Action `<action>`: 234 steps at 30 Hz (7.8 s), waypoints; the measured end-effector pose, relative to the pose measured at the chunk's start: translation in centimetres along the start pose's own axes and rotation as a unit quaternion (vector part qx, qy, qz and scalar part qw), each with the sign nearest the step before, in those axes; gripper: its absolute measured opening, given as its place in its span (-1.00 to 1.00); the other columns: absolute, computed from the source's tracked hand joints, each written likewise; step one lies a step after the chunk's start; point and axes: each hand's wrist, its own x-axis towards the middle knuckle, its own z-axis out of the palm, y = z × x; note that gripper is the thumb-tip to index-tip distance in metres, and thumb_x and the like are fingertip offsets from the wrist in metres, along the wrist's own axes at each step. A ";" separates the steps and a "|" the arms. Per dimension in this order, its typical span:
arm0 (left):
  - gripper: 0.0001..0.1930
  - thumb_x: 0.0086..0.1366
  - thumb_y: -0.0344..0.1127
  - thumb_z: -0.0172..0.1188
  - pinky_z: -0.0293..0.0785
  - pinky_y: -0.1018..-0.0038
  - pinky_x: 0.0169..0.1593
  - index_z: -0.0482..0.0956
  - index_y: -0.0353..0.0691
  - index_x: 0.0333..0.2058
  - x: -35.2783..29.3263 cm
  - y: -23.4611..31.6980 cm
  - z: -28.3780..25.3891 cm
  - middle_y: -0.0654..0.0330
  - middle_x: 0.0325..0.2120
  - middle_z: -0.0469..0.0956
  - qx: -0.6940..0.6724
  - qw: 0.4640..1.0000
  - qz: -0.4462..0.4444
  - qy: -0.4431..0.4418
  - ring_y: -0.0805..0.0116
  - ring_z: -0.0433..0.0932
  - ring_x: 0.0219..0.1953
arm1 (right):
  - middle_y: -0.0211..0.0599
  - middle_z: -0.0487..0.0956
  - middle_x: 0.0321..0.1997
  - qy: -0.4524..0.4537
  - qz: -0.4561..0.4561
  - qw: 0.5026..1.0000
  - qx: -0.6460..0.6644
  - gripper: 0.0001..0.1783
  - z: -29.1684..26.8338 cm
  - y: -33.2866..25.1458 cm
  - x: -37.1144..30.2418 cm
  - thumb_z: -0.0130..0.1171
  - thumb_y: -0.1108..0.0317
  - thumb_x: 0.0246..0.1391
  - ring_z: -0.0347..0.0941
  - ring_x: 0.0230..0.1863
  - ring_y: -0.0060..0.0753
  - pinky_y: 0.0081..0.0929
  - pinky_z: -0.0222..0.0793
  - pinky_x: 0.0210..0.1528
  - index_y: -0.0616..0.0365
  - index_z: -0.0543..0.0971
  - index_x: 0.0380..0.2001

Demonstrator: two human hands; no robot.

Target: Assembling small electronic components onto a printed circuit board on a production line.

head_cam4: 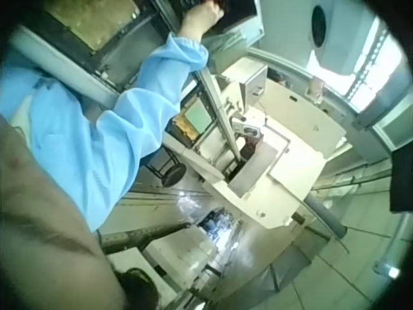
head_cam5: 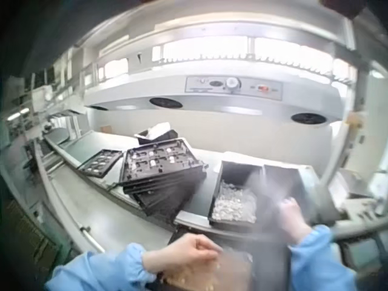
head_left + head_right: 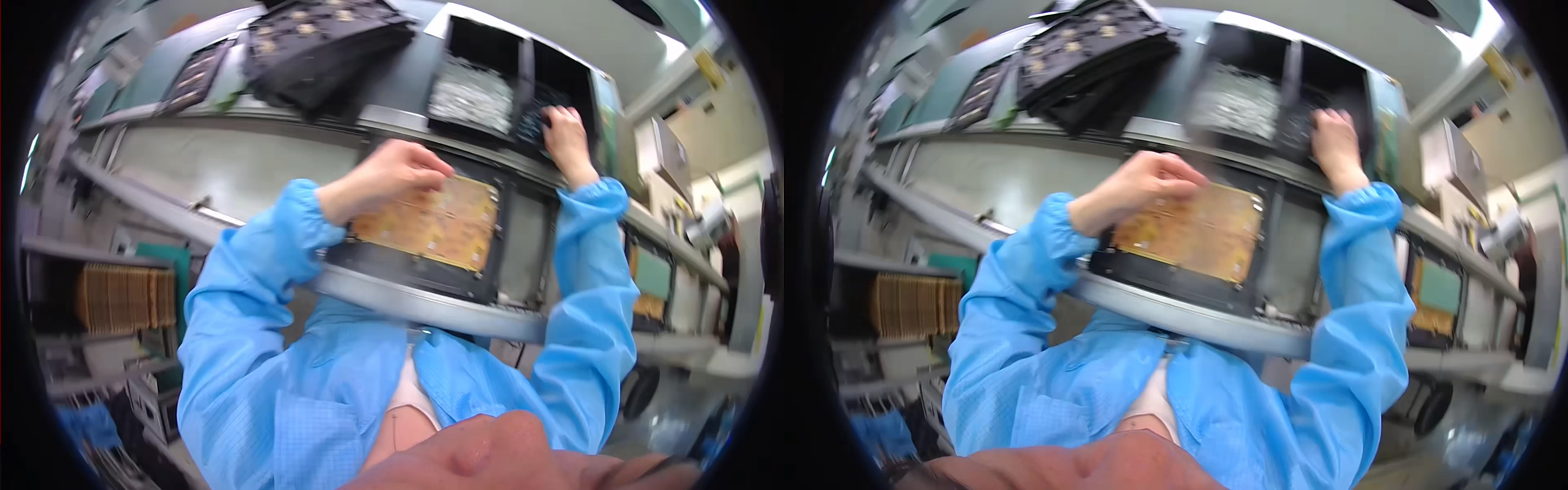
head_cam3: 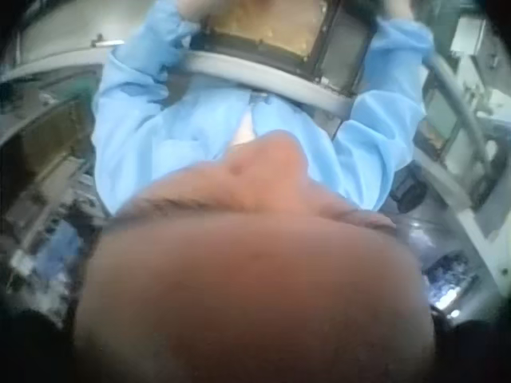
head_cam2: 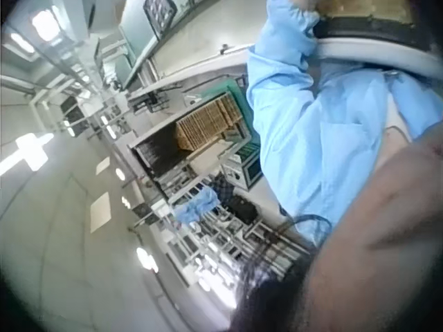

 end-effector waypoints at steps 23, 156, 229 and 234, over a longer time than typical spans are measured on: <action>-0.86 0.05 -0.50 0.22 0.55 0.28 -0.21 0.66 -0.25 -0.37 5.3 -2.6 7.3 0.04 -0.40 0.62 0.346 0.893 0.281 -0.066 0.05 0.62 -0.30 | -0.34 0.67 -0.32 0.035 0.158 0.905 0.393 -0.84 -7.4 -6.7 -9.2 0.26 0.39 0.15 0.53 -0.31 -0.63 -0.63 0.43 -0.23 0.21 0.67 -0.22; -0.82 0.14 -0.49 0.31 0.56 0.49 -0.17 0.64 -0.33 -0.25 1.8 -1.0 5.0 0.16 -0.37 0.67 0.278 0.948 0.116 -0.108 0.46 0.65 -0.32 | -0.18 0.64 -0.28 0.099 0.110 0.974 0.170 -0.84 -3.6 -0.3 -6.2 0.24 0.35 0.14 0.61 -0.28 -0.23 -0.44 0.48 -0.22 0.17 0.68 -0.26; -0.89 0.07 -0.19 0.36 0.28 0.30 -0.06 0.71 -0.05 -0.48 7.3 -1.1 4.8 0.31 -0.36 0.50 0.540 0.768 0.323 0.118 0.25 0.43 -0.14 | -0.40 0.65 -0.36 0.048 0.198 0.846 0.493 -0.86 -8.5 -12.0 -11.6 0.24 0.41 0.18 0.54 -0.35 -0.65 -0.67 0.47 -0.29 0.23 0.65 -0.24; -0.92 0.06 -0.22 0.37 0.27 0.31 -0.08 0.70 -0.03 -0.50 7.4 -1.2 5.0 0.33 -0.38 0.50 0.554 0.743 0.356 0.122 0.28 0.43 -0.16 | -0.42 0.65 -0.36 0.045 0.196 0.840 0.504 -0.85 -8.0 -11.9 -11.7 0.24 0.41 0.18 0.53 -0.34 -0.67 -0.67 0.46 -0.28 0.25 0.65 -0.23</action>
